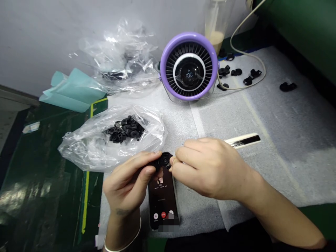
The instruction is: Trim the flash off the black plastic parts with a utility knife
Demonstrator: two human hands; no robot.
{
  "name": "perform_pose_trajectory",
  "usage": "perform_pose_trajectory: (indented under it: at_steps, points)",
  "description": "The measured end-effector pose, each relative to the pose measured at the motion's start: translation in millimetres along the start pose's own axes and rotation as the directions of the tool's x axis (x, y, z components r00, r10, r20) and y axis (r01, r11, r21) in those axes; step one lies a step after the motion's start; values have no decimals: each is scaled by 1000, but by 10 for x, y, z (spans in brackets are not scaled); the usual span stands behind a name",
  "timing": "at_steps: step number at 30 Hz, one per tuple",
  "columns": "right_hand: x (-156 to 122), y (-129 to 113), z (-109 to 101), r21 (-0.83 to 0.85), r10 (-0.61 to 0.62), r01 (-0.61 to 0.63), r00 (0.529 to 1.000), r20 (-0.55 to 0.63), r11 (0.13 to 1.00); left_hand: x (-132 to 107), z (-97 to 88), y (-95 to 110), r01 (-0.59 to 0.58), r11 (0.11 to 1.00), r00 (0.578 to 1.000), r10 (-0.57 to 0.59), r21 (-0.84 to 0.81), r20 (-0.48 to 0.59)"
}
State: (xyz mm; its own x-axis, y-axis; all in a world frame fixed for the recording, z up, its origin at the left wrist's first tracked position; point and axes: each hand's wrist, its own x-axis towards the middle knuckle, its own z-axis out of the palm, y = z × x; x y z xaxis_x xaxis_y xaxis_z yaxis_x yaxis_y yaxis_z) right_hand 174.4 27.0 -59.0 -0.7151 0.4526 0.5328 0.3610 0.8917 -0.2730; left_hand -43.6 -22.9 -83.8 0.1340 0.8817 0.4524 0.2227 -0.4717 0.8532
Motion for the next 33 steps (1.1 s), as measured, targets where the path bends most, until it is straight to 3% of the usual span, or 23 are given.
perform_pose_trajectory:
  at_steps: [15,23,33]
  points:
    - [2,57,33,189,11,0,998,-59,982,-63,-29,-15,-124,991,992,126,59,-24]
    - [20,77,-12,416,109,-64,990,-87,907,-33,-15,-13,-170,985,985,171,39,-23]
    - [4,-3,-18,45,15,-15,1000,4,999,-31,-23,0,-144,986,989,145,87,-13]
